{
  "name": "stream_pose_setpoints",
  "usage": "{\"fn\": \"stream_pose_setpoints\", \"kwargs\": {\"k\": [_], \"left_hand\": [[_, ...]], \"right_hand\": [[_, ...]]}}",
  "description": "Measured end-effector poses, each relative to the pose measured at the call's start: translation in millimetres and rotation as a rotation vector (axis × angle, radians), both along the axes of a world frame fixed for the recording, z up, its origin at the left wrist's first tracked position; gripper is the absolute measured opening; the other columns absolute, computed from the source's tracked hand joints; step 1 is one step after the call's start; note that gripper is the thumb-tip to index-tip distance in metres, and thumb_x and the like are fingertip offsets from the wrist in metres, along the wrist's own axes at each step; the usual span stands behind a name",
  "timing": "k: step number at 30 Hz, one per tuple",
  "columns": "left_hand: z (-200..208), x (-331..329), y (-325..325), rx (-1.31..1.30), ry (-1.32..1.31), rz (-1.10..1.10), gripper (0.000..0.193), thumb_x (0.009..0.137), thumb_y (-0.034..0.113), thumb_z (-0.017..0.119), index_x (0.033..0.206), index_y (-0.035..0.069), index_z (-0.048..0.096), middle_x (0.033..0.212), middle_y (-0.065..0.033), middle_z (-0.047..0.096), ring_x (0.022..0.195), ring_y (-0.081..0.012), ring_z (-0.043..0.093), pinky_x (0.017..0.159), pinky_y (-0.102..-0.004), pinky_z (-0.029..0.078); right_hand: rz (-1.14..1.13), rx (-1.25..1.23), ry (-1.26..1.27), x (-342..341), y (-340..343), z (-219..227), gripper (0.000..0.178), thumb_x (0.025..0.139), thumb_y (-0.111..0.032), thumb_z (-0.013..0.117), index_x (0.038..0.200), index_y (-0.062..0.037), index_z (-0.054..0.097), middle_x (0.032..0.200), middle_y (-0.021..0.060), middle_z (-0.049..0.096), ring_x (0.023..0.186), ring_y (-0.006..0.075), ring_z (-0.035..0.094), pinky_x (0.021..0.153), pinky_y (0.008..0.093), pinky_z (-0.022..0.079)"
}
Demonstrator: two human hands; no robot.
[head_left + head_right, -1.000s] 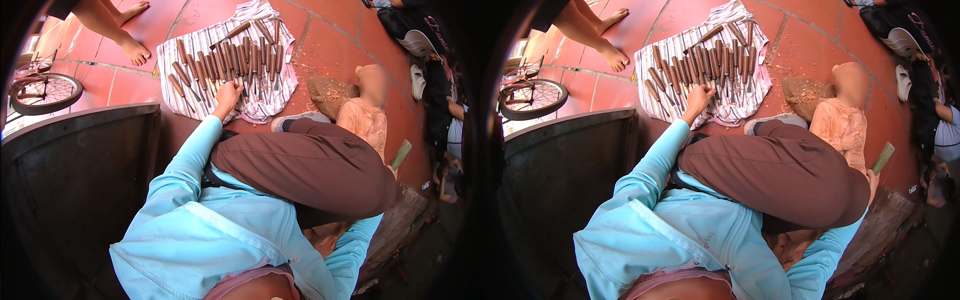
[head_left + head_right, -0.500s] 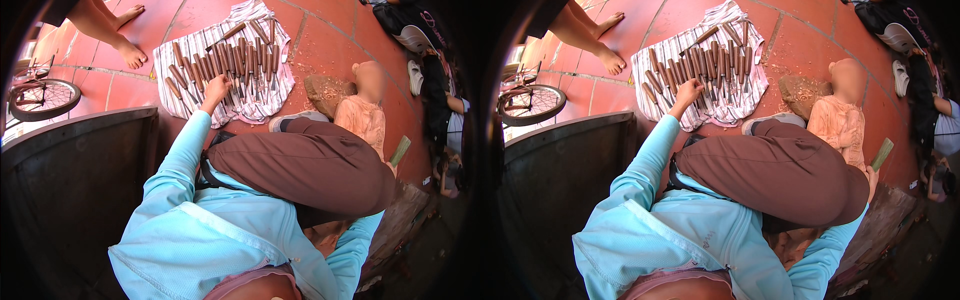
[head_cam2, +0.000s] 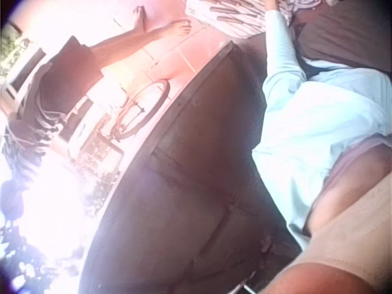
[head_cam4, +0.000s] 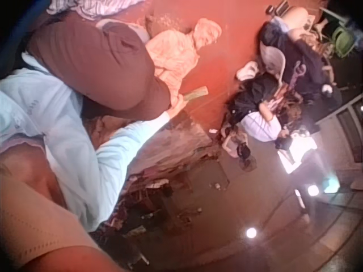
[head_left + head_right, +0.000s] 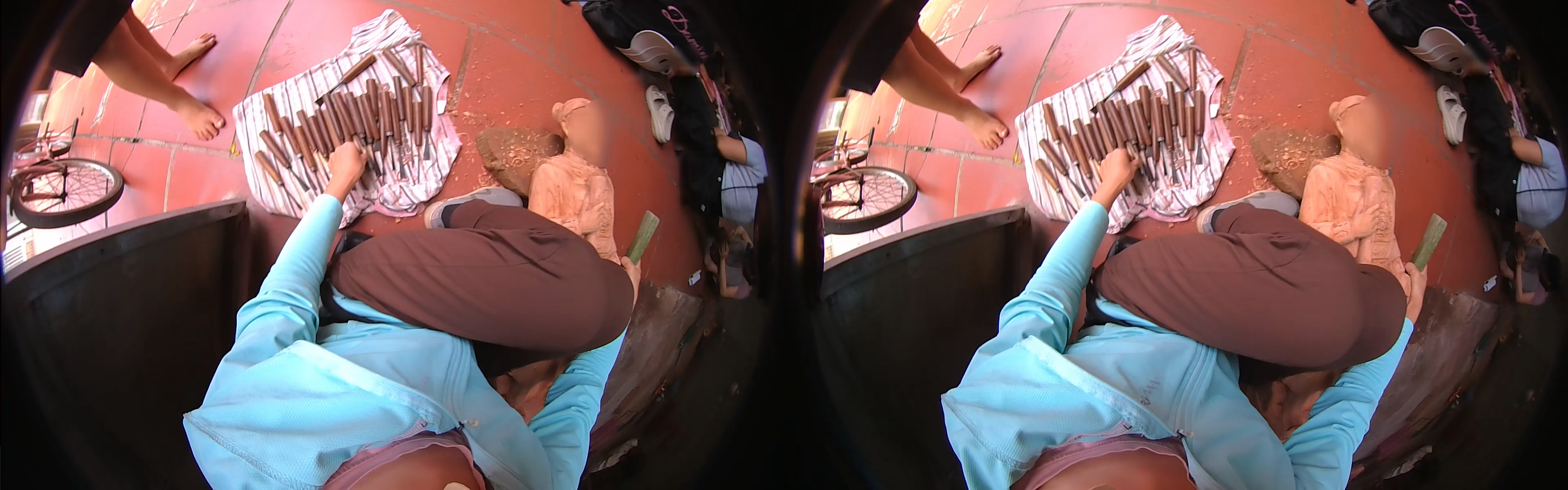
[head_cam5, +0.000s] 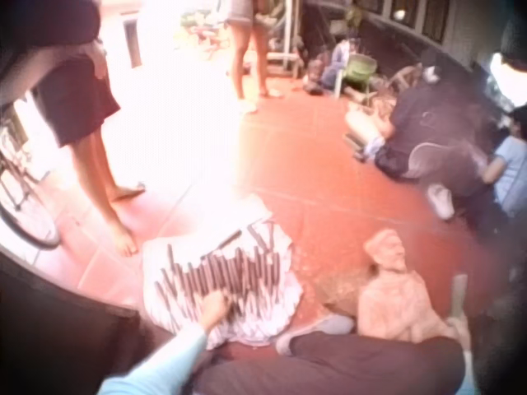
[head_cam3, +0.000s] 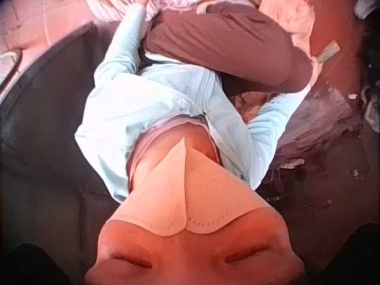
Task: The person carves a wooden statue of a seated figure using a chisel and a mallet. They repeatedly strike the chisel to shape the torso and clothing details, occasionally switching tools from a nearby set.
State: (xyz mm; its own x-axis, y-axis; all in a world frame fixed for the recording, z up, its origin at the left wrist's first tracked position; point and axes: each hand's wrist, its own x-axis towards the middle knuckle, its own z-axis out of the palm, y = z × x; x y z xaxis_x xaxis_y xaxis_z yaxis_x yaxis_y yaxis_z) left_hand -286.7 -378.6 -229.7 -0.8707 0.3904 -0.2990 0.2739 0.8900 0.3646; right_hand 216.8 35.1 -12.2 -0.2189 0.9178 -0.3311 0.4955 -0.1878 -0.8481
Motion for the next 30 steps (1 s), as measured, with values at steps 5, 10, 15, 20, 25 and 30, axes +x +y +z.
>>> {"fn": "stream_pose_setpoints", "kwargs": {"k": [5,10,15,20,25,30], "left_hand": [[-16.2,-18.0,-12.1,0.398,-0.428,0.265,0.020,0.078,0.018,0.069,0.081,0.000,0.060,0.073,-0.0154,0.066,0.060,-0.0225,0.066,0.056,-0.0356,0.052],[-6.7,-36.7,-14.5,0.758,-0.815,0.403,0.020,0.085,-0.001,0.065,0.090,0.007,0.048,0.080,-0.0059,0.060,0.064,-0.0203,0.065,0.047,-0.0279,0.048],[50.3,-37.7,9.7,0.982,-0.638,0.312,0.020,0.087,-0.008,0.059,0.099,0.003,0.046,0.092,-0.0114,0.063,0.078,-0.0201,0.066,0.065,-0.0307,0.057],[150.1,-31.2,52.6,1.056,-0.358,0.058,0.065,0.085,-0.010,0.059,0.132,0.012,0.020,0.114,-0.0147,0.053,0.082,-0.0211,0.065,0.066,-0.0299,0.057],[255.7,-28.2,113.6,1.390,-0.466,0.134,0.059,0.096,0.036,0.058,0.130,0.008,0.018,0.105,-0.0159,0.054,0.080,-0.0257,0.066,0.072,-0.0393,0.059],[336.8,-6.3,203.4,1.453,-0.594,-0.080,0.020,0.100,0.025,0.051,0.104,0.006,0.046,0.078,-0.0049,0.055,0.068,-0.0176,0.061,0.072,-0.0347,0.057]], "right_hand": [[-0.041,0.082,-0.114,18.4,40.5,-24.1,0.048,0.072,0.000,0.058,0.120,-0.0024,0.055,0.089,0.0044,0.056,0.080,0.0170,0.057,0.070,0.0300,0.047],[-0.063,0.098,-0.156,31.2,55.6,-41.1,0.059,0.066,-0.002,0.062,0.125,-0.0025,0.054,0.099,0.0087,0.061,0.091,0.0208,0.060,0.079,0.0322,0.047],[-0.065,0.192,-0.303,29.1,55.8,-40.8,0.063,0.062,-0.006,0.066,0.124,0.0004,0.053,0.100,0.0179,0.063,0.097,0.0291,0.062,0.084,0.0368,0.048],[-0.136,0.280,-0.474,26.4,57.2,-41.8,0.067,0.062,-0.010,0.070,0.125,-0.0024,0.050,0.110,0.0277,0.063,0.106,0.0403,0.062,0.087,0.0435,0.049],[-0.118,0.317,-0.478,25.9,57.8,-44.7,0.068,0.063,-0.012,0.071,0.128,-0.0051,0.049,0.110,0.0279,0.063,0.107,0.0423,0.061,0.087,0.0459,0.050],[-0.154,0.275,-0.468,25.5,59.3,-50.7,0.067,0.061,-0.014,0.075,0.122,-0.0009,0.052,0.102,0.0245,0.065,0.099,0.0373,0.065,0.083,0.0424,0.050]]}}
